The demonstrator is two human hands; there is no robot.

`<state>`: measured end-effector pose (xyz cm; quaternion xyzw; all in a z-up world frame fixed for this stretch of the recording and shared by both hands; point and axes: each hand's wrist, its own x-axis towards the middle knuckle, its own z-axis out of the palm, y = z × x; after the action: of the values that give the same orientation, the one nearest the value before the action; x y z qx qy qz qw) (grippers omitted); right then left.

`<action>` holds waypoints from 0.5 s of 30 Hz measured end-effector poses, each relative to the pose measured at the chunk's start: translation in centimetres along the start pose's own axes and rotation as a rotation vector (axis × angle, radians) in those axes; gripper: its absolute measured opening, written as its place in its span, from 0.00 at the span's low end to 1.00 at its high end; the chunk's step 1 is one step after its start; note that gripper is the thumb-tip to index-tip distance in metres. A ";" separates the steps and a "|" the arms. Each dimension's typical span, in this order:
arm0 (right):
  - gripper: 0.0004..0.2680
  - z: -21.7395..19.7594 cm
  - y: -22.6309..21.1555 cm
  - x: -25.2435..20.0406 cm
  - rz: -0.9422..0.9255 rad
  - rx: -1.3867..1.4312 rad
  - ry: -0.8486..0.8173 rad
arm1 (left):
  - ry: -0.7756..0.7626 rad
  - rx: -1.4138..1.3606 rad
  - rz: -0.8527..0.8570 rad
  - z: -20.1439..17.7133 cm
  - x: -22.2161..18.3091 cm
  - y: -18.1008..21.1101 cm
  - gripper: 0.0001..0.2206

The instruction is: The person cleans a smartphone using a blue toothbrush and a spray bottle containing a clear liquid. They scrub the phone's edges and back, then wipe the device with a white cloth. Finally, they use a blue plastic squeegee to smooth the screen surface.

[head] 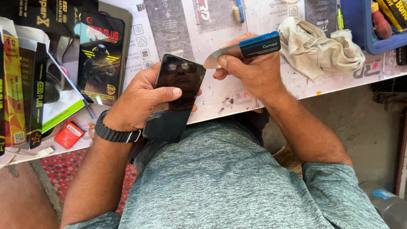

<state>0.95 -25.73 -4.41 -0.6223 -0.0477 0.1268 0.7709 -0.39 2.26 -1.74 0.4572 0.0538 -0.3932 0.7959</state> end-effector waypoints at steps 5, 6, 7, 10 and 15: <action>0.06 -0.2 0.4 0.2 0.034 0.071 -0.007 | 0.001 0.022 0.005 0.2 -0.1 0.2 0.21; 0.05 -0.2 0.4 0.2 0.033 0.070 -0.009 | 0.012 0.020 -0.005 0.2 -0.1 0.2 0.21; 0.05 -0.3 0.5 0.2 0.031 0.069 -0.010 | 0.023 0.019 -0.015 0.2 -0.1 0.1 0.21; 0.04 -0.1 0.6 0.0 -0.006 0.024 0.016 | 0.039 0.035 0.018 0.1 0.1 -0.4 0.20; 0.02 -0.4 -2.6 -0.5 -0.166 0.158 -0.126 | 0.013 -0.005 0.064 0.2 0.4 -0.8 0.18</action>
<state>0.94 -26.72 -1.93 -0.5442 -0.1374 0.1048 0.8210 -0.72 1.65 -2.37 0.4592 0.0455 -0.3645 0.8088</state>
